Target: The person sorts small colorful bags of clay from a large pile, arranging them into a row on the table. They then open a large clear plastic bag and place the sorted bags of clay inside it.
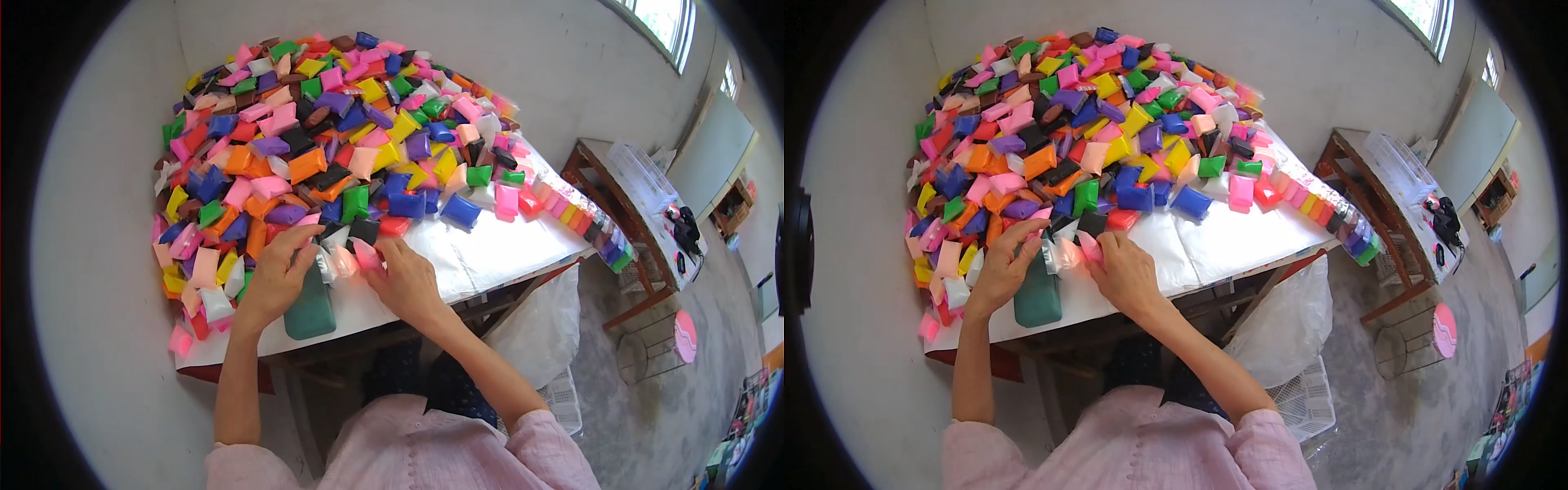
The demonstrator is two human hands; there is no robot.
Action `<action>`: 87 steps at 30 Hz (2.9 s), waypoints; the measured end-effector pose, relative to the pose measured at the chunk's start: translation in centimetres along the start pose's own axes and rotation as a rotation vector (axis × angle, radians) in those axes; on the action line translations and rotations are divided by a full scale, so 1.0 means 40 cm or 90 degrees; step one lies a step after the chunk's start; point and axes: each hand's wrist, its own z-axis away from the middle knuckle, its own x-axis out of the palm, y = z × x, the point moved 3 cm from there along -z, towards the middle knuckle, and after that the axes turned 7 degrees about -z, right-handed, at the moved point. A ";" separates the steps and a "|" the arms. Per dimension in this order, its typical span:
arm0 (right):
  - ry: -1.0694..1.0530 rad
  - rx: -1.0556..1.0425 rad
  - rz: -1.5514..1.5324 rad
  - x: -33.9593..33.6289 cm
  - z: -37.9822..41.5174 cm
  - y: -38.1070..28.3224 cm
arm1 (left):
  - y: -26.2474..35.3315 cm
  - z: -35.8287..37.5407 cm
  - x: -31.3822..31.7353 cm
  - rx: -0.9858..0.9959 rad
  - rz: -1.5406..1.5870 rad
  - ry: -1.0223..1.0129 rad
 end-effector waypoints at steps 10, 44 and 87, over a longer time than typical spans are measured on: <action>-0.010 -0.079 0.199 0.045 -0.028 0.005 | -0.003 -0.069 0.026 -0.006 0.035 -0.100; -0.030 -0.029 0.043 -0.002 0.033 0.001 | 0.195 0.151 0.137 0.274 0.071 0.178; 0.034 0.153 0.076 -0.211 0.170 0.019 | 0.151 0.118 0.331 0.157 0.013 0.211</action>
